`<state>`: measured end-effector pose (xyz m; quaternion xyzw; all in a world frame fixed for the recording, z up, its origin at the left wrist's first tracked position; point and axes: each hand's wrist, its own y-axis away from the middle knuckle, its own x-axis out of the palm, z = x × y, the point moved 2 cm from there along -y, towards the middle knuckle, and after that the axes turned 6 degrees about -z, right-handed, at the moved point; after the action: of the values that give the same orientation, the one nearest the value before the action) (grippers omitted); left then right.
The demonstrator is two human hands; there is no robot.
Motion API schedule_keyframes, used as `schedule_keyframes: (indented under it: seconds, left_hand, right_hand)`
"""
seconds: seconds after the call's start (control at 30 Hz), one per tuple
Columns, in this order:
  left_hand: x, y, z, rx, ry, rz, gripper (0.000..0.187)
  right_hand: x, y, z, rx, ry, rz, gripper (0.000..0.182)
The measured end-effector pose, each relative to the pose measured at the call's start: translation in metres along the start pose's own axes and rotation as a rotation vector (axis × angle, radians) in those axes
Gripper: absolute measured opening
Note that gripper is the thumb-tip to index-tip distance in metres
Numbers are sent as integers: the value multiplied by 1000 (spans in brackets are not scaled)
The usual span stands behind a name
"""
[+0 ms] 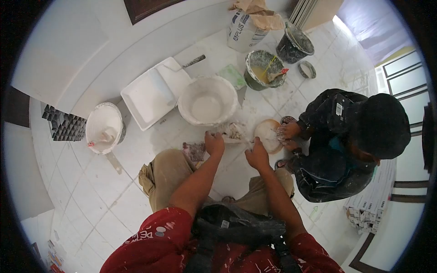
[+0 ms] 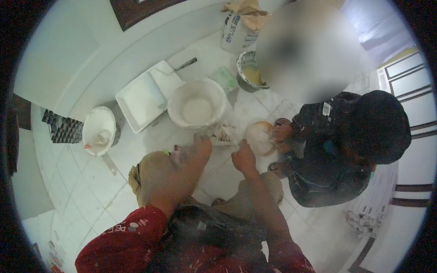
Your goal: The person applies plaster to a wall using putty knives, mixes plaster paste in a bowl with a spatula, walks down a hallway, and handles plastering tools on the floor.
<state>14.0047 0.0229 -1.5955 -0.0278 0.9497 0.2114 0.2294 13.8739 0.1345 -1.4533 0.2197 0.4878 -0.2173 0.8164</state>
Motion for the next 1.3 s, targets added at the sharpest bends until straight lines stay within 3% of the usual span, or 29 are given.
schedule_keyframes:
  seconds: [0.03, 0.13, 0.27, 0.33, 0.47, 0.53, 0.57, 0.63, 0.73, 0.8, 0.87, 0.9, 0.97, 1.0, 1.1, 1.2, 1.3]
  left_hand:
    - [-1, 1, -8, 147, -86, -40, 42]
    - [11, 1, -16, 176, -56, 217, 41]
    - [64, -27, 49, 403, -242, 242, 40]
    - [69, -38, 56, 417, -352, 197, 40]
    - [32, -31, 12, 250, -159, 48, 41]
    - [13, -30, -9, 71, -18, 124, 43]
    - [0, -27, -19, 2, 4, 157, 45]
    - [-36, -26, -42, -40, -108, 192, 46]
    - [-59, -68, -5, 694, -971, 630, 41]
    - [-83, -99, 26, 572, -939, 573, 35]
    - [-95, -96, 17, 551, -892, 706, 32]
    - [-110, -76, -21, 582, -860, 864, 31]
    - [-145, -27, -94, 337, -412, 1056, 30]
    - [-160, -3, -119, 67, -3, 1050, 30]
    - [-179, 20, -149, -177, 451, 788, 29]
    - [-205, 0, -133, 121, 114, 733, 34]
    - [-229, -27, -113, 193, 112, 452, 33]
  right_hand:
    - [2, 0, -2, -16, 25, -11, 54]
    - [1, 3, -6, -10, 74, 14, 53]
    - [3, 5, -16, -46, 194, 25, 52]
    - [0, 5, -16, -23, 235, 98, 53]
    - [-1, 4, -14, 30, 221, 152, 58]
    - [2, 3, -16, 26, 125, 161, 62]
    - [-14, 2, 7, 145, 79, 276, 62]
    - [-13, 2, 18, 137, 18, 215, 60]
    - [-24, 0, 43, 158, -136, 153, 55]
    - [-25, -4, 58, 208, -271, 123, 50]
    - [-23, -11, 72, 144, -520, 25, 43]
    - [-20, -13, 79, 106, -640, -25, 40]
    - [-13, -14, 96, -35, -714, -46, 37]
    - [-9, -12, 104, -106, -751, -53, 35]
    - [6, 2, 127, -284, -789, 38, 41]
    - [14, 3, 147, -317, -779, 257, 42]
    - [39, -6, 143, -350, -767, 302, 41]
